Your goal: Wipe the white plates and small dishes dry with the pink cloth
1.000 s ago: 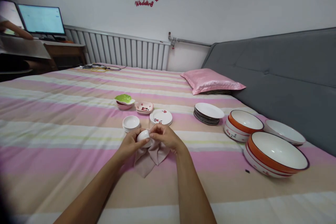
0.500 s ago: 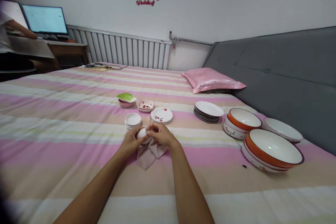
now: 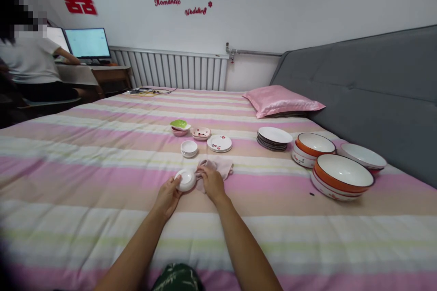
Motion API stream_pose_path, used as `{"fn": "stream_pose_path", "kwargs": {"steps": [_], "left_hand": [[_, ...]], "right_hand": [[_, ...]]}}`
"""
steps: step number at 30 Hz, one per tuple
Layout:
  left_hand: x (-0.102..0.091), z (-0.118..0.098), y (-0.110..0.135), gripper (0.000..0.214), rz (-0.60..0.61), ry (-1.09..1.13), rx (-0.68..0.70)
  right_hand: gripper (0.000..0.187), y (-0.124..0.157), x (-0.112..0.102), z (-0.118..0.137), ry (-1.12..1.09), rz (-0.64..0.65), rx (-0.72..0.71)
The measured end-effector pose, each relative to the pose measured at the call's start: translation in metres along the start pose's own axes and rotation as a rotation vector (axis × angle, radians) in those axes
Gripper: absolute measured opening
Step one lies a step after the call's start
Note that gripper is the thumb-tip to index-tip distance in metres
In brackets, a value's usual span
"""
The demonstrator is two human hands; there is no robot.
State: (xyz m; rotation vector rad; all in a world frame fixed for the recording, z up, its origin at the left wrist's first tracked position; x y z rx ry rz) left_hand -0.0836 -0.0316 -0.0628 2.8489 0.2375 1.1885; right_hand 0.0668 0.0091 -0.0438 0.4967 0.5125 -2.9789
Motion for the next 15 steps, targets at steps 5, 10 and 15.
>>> {"fn": "stream_pose_path", "kwargs": {"steps": [5,10,15], "left_hand": [[-0.003,0.0,0.007,0.008,0.016,0.124,-0.033],[-0.007,0.0,0.006,0.01,0.022,0.221,-0.075],[-0.009,0.0,0.005,0.011,0.027,0.282,-0.104]], "right_hand": [[0.029,0.023,-0.019,-0.018,-0.072,-0.296,0.176],[0.034,0.032,-0.021,-0.02,-0.134,-0.416,0.27],[0.037,0.032,-0.012,-0.002,-0.013,-0.379,0.209]]}}
Point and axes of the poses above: each hand's wrist, its own y-axis away from the middle knuckle, its own x-axis out of the palm, z = x × y, the point moved 6 cm from there along -y, towards the middle knuckle, and after that the axes turned 10 degrees about y, right-handed, at the moved point
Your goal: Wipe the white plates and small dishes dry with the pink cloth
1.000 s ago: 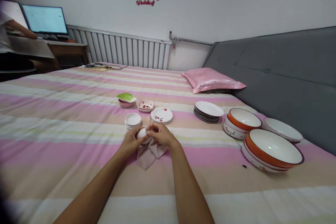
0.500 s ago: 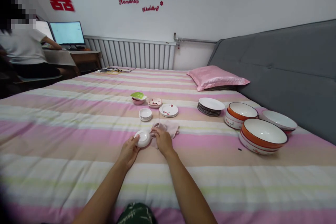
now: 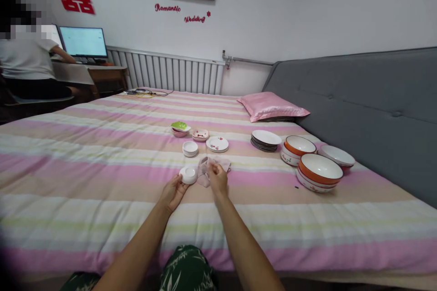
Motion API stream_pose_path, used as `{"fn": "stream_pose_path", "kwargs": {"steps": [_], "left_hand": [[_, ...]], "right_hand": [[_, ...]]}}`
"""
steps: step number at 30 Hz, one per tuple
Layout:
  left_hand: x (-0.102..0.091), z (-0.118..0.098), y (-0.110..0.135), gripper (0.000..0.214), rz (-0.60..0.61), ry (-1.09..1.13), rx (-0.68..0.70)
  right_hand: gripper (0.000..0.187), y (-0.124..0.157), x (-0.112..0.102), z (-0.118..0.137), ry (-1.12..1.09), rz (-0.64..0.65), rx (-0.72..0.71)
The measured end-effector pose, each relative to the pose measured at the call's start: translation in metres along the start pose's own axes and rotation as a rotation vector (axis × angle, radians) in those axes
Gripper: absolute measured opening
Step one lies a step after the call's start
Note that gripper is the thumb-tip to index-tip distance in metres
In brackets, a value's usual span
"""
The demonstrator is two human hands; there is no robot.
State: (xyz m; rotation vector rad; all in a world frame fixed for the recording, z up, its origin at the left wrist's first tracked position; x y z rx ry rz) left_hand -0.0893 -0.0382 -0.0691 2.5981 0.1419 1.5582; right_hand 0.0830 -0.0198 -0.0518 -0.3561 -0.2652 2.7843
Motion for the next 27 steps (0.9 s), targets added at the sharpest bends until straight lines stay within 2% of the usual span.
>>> {"fn": "stream_pose_path", "kwargs": {"steps": [3,5,7,12,20,24,27], "left_hand": [[0.0,-0.001,-0.001,0.012,-0.003,0.026,-0.003],[-0.001,-0.002,-0.002,0.014,-0.011,0.037,-0.005],[-0.001,-0.003,-0.001,0.016,-0.021,0.04,-0.008],[0.0,-0.003,0.012,0.02,-0.044,0.004,-0.023],[0.004,-0.011,0.051,0.019,-0.007,-0.105,-0.048],[0.006,-0.006,0.05,0.024,0.02,-0.152,-0.017],[0.007,-0.002,0.044,0.024,0.003,-0.17,0.037]], "right_hand": [[0.039,0.006,0.004,0.006,0.152,0.026,-0.087],[0.033,0.008,0.004,0.006,0.249,0.012,-0.121],[0.026,0.01,0.003,0.005,0.33,-0.011,-0.134],[0.03,0.011,-0.001,0.006,0.466,-0.059,-0.128],[0.029,0.015,-0.005,0.013,0.499,-0.097,-0.124],[0.031,0.014,-0.01,0.01,0.465,-0.133,-0.106],[0.04,0.018,-0.014,0.009,0.442,-0.165,-0.094]]}}
Point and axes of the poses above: each hand's wrist, its own y-axis away from the middle knuckle, its own x-axis out of the palm, z = x × y, the point moved 6 cm from there along -y, towards the middle knuckle, and after that the axes turned 10 degrees about y, right-handed, at the moved point
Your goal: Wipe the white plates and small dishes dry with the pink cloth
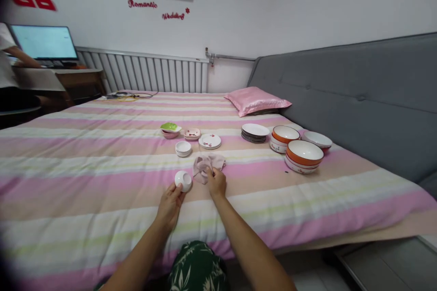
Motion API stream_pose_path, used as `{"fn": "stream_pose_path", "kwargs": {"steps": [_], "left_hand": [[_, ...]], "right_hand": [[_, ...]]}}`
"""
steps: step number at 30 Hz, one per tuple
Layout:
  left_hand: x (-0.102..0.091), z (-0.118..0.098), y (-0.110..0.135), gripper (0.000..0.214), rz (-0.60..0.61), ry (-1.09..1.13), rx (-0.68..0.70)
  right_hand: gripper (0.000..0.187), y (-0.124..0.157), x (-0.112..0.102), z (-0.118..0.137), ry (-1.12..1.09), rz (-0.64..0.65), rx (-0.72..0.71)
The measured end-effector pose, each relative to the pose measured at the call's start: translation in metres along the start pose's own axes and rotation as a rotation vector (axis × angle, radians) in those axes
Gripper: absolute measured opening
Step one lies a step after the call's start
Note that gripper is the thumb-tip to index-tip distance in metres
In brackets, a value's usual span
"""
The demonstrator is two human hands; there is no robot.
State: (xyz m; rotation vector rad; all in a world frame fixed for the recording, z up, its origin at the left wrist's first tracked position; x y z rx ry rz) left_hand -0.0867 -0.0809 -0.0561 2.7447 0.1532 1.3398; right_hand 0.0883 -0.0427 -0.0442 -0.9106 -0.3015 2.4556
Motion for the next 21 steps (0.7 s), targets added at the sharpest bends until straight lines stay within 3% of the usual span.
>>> {"fn": "stream_pose_path", "kwargs": {"steps": [4,7,11,14,17,21], "left_hand": [[0.001,0.004,-0.004,0.021,-0.047,-0.015,0.04],[0.004,0.007,-0.007,0.023,-0.048,-0.02,0.046],[0.006,0.004,-0.017,0.022,-0.037,-0.029,0.067],[-0.001,-0.001,-0.027,0.017,-0.094,-0.046,0.083],[-0.008,-0.001,-0.035,0.022,-0.118,-0.051,0.083],[-0.01,0.002,-0.043,0.023,-0.054,-0.073,0.073]], "right_hand": [[0.046,0.014,-0.004,0.011,-0.022,-0.011,-0.031],[0.044,0.025,-0.003,0.036,-0.035,0.028,-0.113],[0.034,0.036,0.008,0.089,-0.108,0.175,-0.472],[0.03,0.038,0.027,0.114,-0.084,0.316,-0.705],[0.033,0.031,0.05,0.119,-0.047,0.444,-0.813],[0.034,0.016,0.072,0.112,-0.072,0.536,-0.845]]}}
Point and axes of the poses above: each hand's wrist, its own y-axis away from the middle knuckle, its own x-axis out of the palm, z = x × y, the point moved 6 cm from there along -y, towards the middle knuckle, and after that the axes turned 10 degrees about y, right-handed, at the moved point
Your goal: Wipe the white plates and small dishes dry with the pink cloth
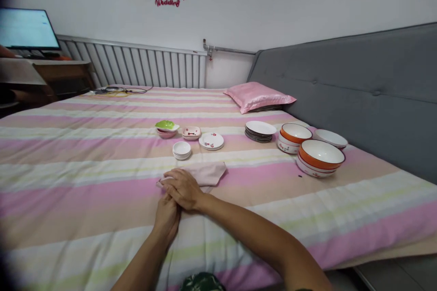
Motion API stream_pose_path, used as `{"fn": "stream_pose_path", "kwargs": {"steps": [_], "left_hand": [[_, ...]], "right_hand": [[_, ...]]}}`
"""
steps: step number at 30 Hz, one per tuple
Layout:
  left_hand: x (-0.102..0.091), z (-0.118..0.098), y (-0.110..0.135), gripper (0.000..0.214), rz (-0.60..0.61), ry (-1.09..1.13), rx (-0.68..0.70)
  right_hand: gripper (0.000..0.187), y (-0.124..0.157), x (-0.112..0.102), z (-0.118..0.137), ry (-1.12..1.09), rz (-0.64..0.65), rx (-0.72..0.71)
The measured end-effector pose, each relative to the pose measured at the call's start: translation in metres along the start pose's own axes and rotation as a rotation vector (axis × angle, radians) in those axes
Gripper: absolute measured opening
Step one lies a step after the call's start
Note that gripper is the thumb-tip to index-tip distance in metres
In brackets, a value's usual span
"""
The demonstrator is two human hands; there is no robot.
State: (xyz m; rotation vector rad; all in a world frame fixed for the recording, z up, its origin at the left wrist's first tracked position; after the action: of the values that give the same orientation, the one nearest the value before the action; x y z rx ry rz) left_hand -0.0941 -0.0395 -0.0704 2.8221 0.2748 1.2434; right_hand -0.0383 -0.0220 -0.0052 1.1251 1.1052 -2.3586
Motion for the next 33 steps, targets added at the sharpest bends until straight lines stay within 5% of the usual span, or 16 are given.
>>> {"fn": "stream_pose_path", "kwargs": {"steps": [8,16,21,28,33], "left_hand": [[0.011,0.006,-0.004,0.035,0.171,-0.008,-0.122],[0.024,0.002,0.002,0.038,0.173,-0.05,-0.112],[0.023,-0.006,0.002,0.039,0.141,-0.114,-0.028],[0.018,-0.017,0.002,0.025,0.111,-0.273,0.146],[0.02,-0.032,0.004,0.035,0.196,-0.42,0.305]], "right_hand": [[0.036,-0.003,0.004,-0.043,-0.521,-0.095,0.227],[0.029,0.01,0.007,-0.07,-1.203,-0.114,0.583],[0.023,0.013,0.002,-0.057,-1.311,-0.034,0.539],[0.036,0.018,0.003,-0.034,-1.454,0.115,0.553],[0.032,0.019,0.007,-0.031,-1.541,0.171,0.519]]}}
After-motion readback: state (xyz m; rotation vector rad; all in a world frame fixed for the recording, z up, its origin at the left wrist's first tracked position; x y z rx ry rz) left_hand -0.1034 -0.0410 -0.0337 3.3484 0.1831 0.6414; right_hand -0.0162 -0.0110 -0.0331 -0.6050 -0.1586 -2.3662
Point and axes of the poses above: each hand's wrist, its own y-axis away from the middle knuckle, its own x-axis out of the palm, z = x × y, the point moved 6 cm from there along -y, towards the middle knuckle, and after that the axes turned 10 degrees about y, right-handed, at the moved point
